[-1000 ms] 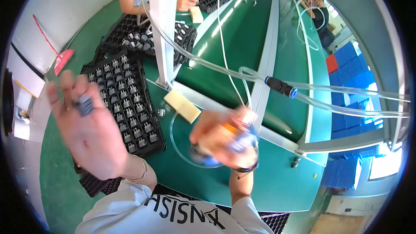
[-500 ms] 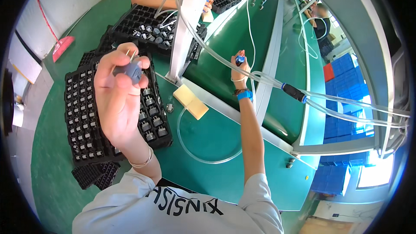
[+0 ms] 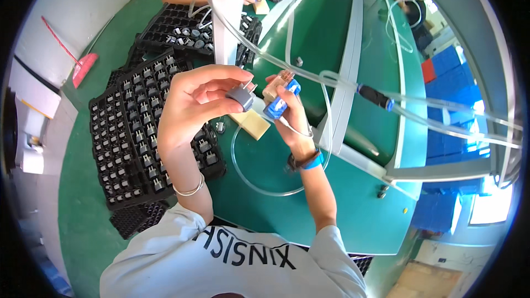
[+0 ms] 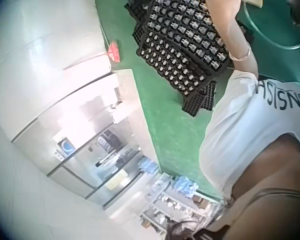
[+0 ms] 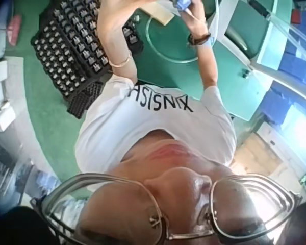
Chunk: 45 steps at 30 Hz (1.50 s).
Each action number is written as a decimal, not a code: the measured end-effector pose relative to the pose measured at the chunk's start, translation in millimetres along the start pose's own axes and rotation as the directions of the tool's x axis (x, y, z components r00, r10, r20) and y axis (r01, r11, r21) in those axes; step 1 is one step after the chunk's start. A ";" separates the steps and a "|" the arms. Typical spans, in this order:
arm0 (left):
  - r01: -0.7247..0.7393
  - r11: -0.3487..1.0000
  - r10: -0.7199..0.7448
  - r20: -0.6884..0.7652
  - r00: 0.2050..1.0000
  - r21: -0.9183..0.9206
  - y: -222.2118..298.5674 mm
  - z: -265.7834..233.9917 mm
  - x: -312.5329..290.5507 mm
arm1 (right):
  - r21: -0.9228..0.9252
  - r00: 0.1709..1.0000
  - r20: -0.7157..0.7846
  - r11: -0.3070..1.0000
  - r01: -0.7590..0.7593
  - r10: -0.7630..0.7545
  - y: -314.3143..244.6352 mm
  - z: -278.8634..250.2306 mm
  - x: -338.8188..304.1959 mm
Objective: Assembling small electronic components using a blue jig and placing them into a sorting tray.
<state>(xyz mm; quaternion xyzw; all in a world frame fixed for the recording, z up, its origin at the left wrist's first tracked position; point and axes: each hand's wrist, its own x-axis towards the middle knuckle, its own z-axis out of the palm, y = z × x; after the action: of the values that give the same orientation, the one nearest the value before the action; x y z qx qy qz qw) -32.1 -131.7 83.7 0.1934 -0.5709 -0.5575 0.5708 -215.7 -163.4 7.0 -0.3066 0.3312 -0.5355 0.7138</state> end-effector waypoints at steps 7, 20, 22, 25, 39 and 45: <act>0.092 0.995 -0.090 -0.063 0.994 0.031 -38.5 11.5 -45.4 | 0.283 0.978 0.205 0.955 -0.091 0.032 -5.3 -6.0 -34.1; 0.024 0.985 0.007 -0.180 0.984 0.170 -43.9 39.7 -94.1 | -0.140 0.973 0.212 0.988 -0.061 0.090 11.4 9.3 -87.4; 0.027 0.974 0.017 -0.188 0.982 0.226 -39.5 42.5 -100.7 | -0.139 0.970 0.221 0.988 -0.071 0.100 8.9 13.6 -95.8; 0.047 0.980 -0.002 -0.231 0.973 0.191 -36.1 47.7 -108.1 | -0.150 0.972 0.220 0.987 -0.050 0.082 9.7 20.5 -101.9; 0.267 0.058 -0.129 -0.258 0.958 0.962 -20.7 -27.5 -172.9 | -0.797 0.816 0.415 0.272 0.539 -0.402 56.1 -39.1 -5.7; 0.367 0.149 -0.221 -0.331 0.917 0.918 -26.5 -30.5 -166.5 | -0.839 0.861 0.376 0.269 0.473 -0.342 56.8 -33.8 -8.5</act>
<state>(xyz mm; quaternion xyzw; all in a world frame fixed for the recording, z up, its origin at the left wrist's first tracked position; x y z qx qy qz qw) 28.9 -9.8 -20.0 0.6454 -0.7073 -0.1655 0.2361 -212.7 -144.4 -56.8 -0.7515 0.4347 -0.4086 0.2814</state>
